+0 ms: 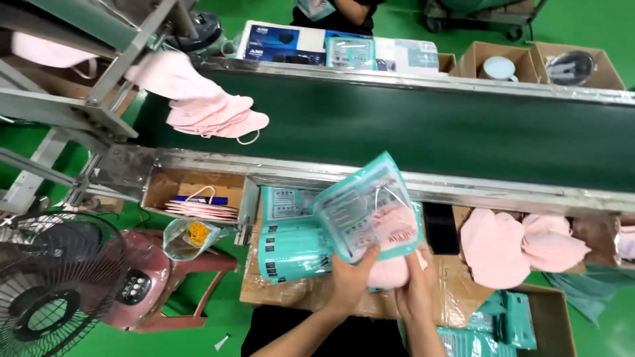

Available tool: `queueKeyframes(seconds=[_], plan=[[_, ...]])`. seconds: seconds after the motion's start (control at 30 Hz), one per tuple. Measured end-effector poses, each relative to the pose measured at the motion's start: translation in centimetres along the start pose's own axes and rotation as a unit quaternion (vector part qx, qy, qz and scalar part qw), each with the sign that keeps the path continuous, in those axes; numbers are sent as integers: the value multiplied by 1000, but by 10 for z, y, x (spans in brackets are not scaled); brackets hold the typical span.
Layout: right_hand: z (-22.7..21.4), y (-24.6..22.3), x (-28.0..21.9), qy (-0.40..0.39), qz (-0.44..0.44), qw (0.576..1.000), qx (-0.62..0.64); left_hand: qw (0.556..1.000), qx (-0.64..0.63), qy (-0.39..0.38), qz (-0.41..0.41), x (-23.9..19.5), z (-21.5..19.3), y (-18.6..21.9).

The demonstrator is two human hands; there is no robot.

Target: Packaging stacks of pink face masks into plastic packets on a factory conveyor belt.

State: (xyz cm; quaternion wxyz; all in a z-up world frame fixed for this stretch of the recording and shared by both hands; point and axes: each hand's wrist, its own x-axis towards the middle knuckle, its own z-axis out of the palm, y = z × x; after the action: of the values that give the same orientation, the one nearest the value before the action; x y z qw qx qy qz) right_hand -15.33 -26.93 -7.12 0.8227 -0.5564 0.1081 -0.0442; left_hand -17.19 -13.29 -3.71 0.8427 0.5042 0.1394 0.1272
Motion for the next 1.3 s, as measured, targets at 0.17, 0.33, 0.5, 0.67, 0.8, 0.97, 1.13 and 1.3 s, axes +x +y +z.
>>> queueKeyframes(seconds=[0.17, 0.33, 0.5, 0.67, 0.8, 0.97, 1.13, 1.3], plan=[[-17, 17, 0, -107, 230, 959, 128, 997, 49, 29, -43, 12, -15, 29], [-24, 13, 19, -38, 133, 983, 119, 935, 78, -347, 5, -29, -13, 15], [-20, -55, 8, -81, -80, 945, -305, 843, 345, -385, 148, -30, 5, 127], [19, -92, -23, -143, -282, 850, -422, 779, 392, -204, 444, -3, 15, 179], [36, -99, -15, -46, -300, 907, -293, 876, 299, -164, 342, 2, -1, 149], [-7, -51, 15, -34, -140, 983, -112, 923, 251, -112, 268, -1, -7, 145], [-28, -37, 30, -58, -33, 997, 31, 920, 298, -86, 240, -1, -15, 131], [-13, -40, 23, -51, -47, 996, 57, 932, 261, -112, 224, 0, -3, 136]])
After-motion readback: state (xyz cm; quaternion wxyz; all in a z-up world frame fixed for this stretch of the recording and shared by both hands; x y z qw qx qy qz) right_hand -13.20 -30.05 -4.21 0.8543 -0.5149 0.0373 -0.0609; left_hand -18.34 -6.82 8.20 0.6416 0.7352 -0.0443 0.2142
